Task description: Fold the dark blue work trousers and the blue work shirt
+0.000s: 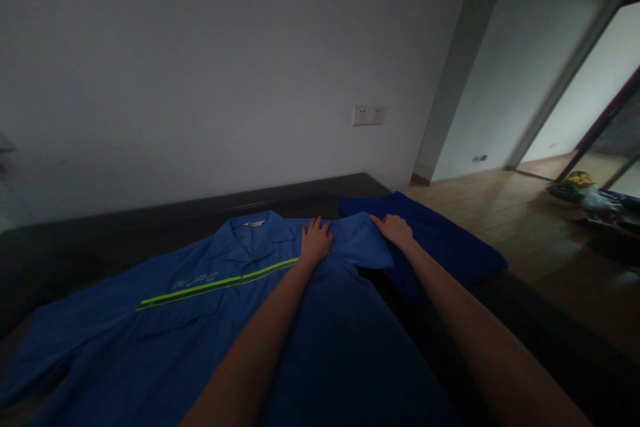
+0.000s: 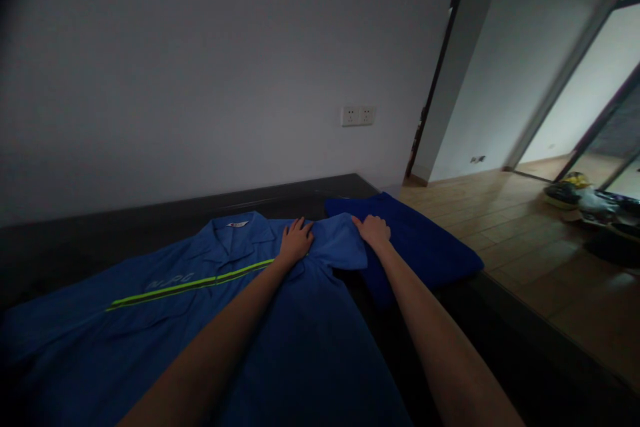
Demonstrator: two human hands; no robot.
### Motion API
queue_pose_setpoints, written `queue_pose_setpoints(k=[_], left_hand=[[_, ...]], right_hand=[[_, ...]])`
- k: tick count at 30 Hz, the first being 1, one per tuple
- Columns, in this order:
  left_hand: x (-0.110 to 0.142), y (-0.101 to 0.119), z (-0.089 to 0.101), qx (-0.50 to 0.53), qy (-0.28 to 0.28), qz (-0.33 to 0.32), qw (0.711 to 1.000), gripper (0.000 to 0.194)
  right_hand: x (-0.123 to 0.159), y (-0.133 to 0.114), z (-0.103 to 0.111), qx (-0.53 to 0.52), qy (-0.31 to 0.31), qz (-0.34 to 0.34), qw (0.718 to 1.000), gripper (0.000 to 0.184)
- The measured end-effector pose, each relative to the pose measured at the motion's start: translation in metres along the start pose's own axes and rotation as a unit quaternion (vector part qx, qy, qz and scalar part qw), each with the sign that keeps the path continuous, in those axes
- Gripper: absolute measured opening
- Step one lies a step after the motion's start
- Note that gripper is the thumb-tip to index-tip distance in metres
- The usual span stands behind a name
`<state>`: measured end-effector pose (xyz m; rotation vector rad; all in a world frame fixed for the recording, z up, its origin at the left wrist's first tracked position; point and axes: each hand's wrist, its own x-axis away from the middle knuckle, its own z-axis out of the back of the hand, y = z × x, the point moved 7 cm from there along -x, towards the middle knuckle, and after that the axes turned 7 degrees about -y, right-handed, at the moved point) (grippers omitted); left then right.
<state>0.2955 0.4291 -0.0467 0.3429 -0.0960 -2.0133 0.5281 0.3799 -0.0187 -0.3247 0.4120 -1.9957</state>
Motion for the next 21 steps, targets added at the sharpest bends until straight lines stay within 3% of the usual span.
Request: queue_pose_setpoints(k=[4,12,17,21], left_hand=[[0.001,0.000,0.000,-0.005,0.009,-0.005,1.000,0.042],[0.002,0.000,0.001,-0.013,0.011,0.000,1.000,0.041],[0.002,0.000,0.001,-0.017,0.006,-0.003,1.000,0.043],[0.000,0.000,-0.005,-0.012,-0.030,-0.007,0.999,0.046]], right_hand=[[-0.004,-0.003,-0.007,-0.029,-0.025,-0.031,0.999,0.058],[-0.008,-0.010,-0.008,-0.208,-0.086,-0.010,0.974,0.019],[0.007,-0.011,-0.009,-0.323,-0.135,0.006,0.937,0.027],[0.030,-0.017,-0.014,-0.391,-0.219,0.035,0.893,0.041]])
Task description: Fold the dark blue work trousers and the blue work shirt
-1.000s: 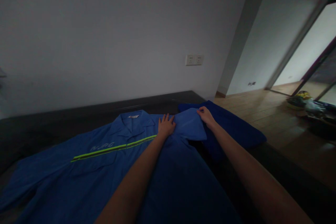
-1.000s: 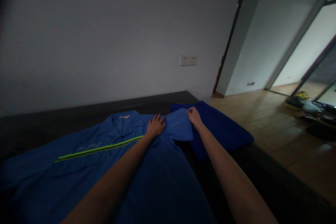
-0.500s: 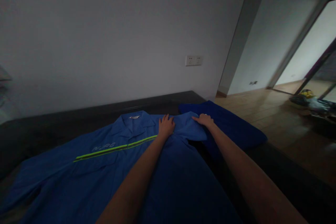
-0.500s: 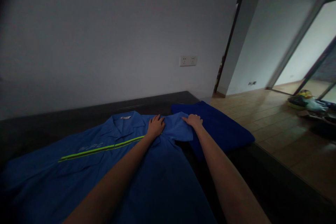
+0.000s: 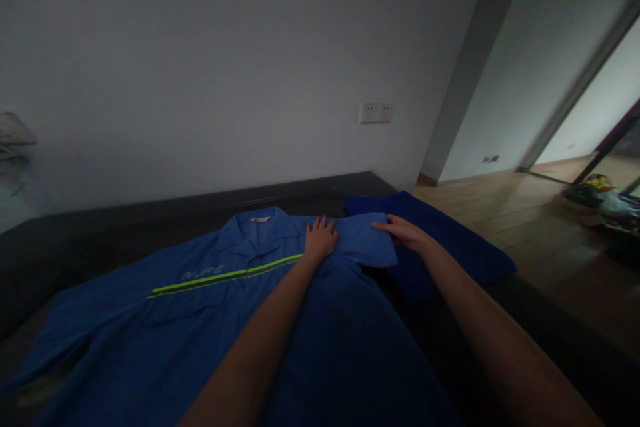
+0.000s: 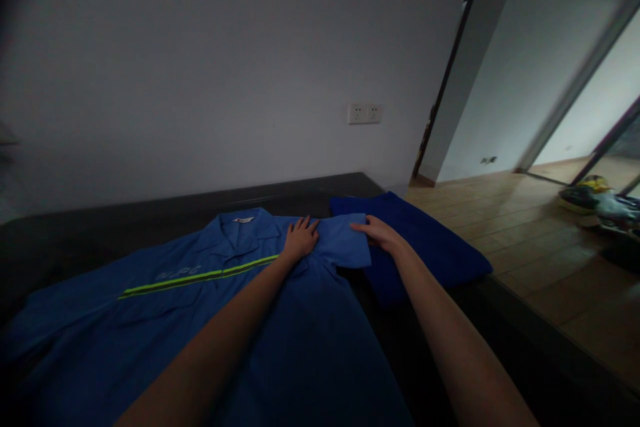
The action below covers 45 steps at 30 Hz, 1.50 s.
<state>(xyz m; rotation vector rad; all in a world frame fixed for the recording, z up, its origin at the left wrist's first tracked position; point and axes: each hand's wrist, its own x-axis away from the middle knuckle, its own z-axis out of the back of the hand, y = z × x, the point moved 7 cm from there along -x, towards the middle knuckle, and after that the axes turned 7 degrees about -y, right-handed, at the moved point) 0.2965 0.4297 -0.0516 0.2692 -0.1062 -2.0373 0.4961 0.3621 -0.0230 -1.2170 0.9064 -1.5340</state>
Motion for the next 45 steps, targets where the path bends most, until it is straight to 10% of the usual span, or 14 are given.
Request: queue_pose_setpoints(k=[8,16,25,30,36,45], left_hand=[[0.004,0.007,0.018,0.014,-0.001,0.008,1.000,0.043],[0.069,0.047,0.042,0.040,-0.007,-0.073,0.996,0.025],[0.091,0.065,0.028,0.030,-0.028,-0.112,0.993,0.037],[0.093,0.028,0.043,0.105,-0.069,-0.143,0.982,0.033],[0.070,-0.069,0.064,0.164,-0.036,0.028,0.985,0.033],[0.022,-0.068,0.048,0.109,-0.030,0.057,0.992,0.030]], right_hand=[[0.001,-0.020,-0.001,0.054,0.054,0.046,0.996,0.069],[-0.006,-0.042,-0.003,0.093,0.076,0.060,0.991,0.072],[0.000,-0.089,-0.085,0.246,0.040,0.150,0.957,0.072],[0.000,-0.085,-0.142,0.318,0.017,0.180,0.931,0.060],[0.018,-0.072,-0.180,0.340,-0.026,0.216,0.915,0.044],[0.079,-0.039,-0.104,0.309,0.119,0.281,0.901,0.038]])
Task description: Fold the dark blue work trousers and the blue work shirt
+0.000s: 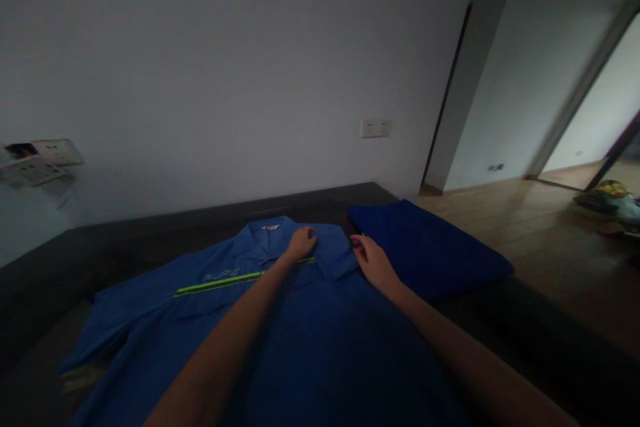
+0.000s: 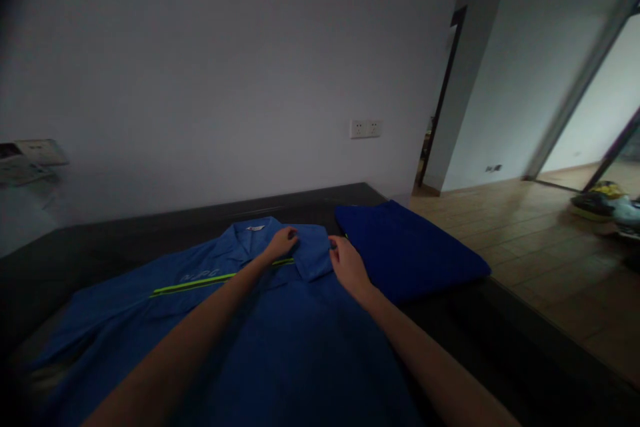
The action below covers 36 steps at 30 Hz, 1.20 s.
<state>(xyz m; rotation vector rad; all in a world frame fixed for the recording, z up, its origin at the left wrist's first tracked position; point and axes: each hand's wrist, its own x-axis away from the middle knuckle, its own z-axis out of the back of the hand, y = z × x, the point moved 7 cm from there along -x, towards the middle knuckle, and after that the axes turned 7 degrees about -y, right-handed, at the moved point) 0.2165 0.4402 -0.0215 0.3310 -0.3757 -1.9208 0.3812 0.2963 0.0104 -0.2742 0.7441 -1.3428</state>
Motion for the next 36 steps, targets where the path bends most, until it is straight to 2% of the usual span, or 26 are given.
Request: queue_pose_setpoints(k=[5,11,15,18,22,27,33,36], left_hand=[[-0.018,0.025,-0.015,-0.051,-0.006,-0.002,0.999,0.032],[-0.039,0.048,-0.031,-0.088,0.006,-0.005,0.996,0.037],[-0.051,0.059,-0.039,-0.091,-0.006,-0.023,0.996,0.038],[-0.055,0.061,-0.044,-0.093,-0.014,-0.031,0.995,0.030],[-0.056,0.057,-0.048,-0.099,-0.008,-0.027,0.995,0.026],[-0.063,0.050,-0.047,-0.093,-0.018,-0.002,0.995,0.030],[-0.078,0.054,-0.044,-0.080,-0.048,0.044,0.995,0.052],[-0.085,0.060,-0.045,-0.073,-0.059,0.050,0.994,0.044]], right_hand=[[0.036,0.013,-0.008,0.092,-0.040,0.007,0.995,0.040],[0.024,0.017,-0.011,0.132,-0.076,-0.044,0.987,0.020],[0.018,0.017,-0.013,0.147,-0.085,-0.029,0.985,0.019],[0.022,0.015,-0.015,0.187,-0.084,-0.001,0.979,0.022],[0.027,0.010,-0.019,0.277,-0.101,0.041,0.955,0.027],[0.032,0.004,-0.024,0.341,-0.097,0.079,0.932,0.028],[0.038,0.001,-0.030,0.387,-0.084,0.106,0.912,0.027],[0.041,-0.001,-0.028,0.376,-0.060,0.126,0.916,0.032]])
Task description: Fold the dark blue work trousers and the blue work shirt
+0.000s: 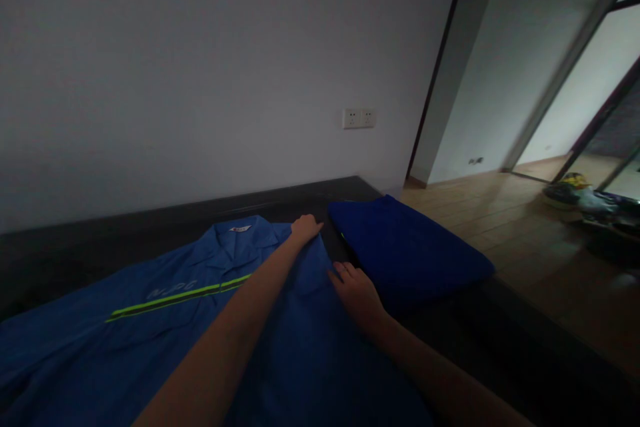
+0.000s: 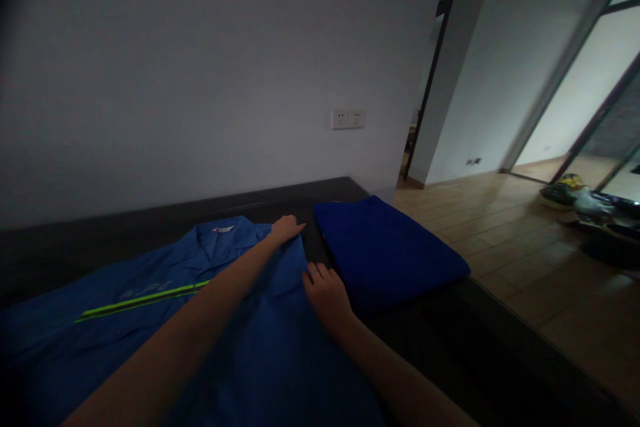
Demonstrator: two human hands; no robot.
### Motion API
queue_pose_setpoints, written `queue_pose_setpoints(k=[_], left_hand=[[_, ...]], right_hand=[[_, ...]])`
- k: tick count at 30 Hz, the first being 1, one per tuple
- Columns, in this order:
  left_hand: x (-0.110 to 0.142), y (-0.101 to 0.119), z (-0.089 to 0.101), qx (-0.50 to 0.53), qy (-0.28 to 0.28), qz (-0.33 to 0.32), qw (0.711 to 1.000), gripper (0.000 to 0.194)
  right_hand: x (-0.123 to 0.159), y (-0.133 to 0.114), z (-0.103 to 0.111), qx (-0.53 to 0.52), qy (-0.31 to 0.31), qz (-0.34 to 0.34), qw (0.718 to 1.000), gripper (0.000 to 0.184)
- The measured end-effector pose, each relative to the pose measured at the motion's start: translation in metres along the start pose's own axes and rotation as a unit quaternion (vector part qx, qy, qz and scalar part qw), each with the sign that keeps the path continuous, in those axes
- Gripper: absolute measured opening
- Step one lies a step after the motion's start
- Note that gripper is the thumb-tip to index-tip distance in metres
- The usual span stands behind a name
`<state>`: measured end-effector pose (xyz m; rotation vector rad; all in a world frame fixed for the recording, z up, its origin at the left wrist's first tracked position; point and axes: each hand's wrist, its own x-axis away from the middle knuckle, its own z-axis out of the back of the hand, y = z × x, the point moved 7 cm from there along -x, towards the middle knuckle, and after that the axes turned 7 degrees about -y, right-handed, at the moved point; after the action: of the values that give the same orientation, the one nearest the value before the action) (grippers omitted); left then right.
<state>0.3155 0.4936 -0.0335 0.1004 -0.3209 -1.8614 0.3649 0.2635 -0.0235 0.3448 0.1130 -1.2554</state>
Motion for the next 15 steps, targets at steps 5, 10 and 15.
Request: queue_pose_setpoints(k=[5,10,15], left_hand=[[-0.007,0.007,-0.003,0.027,0.001,-0.009,1.000,0.027],[-0.004,0.005,-0.006,0.055,0.051,-0.036,0.997,0.029],[-0.002,0.002,-0.010,0.081,0.091,-0.061,0.991,0.021]], right_hand=[[0.003,-0.001,0.000,-0.035,-0.009,0.021,0.999,0.034],[0.004,0.000,0.000,-0.051,-0.031,0.020,0.998,0.039],[0.005,0.000,0.009,-0.046,0.005,0.034,0.998,0.036]])
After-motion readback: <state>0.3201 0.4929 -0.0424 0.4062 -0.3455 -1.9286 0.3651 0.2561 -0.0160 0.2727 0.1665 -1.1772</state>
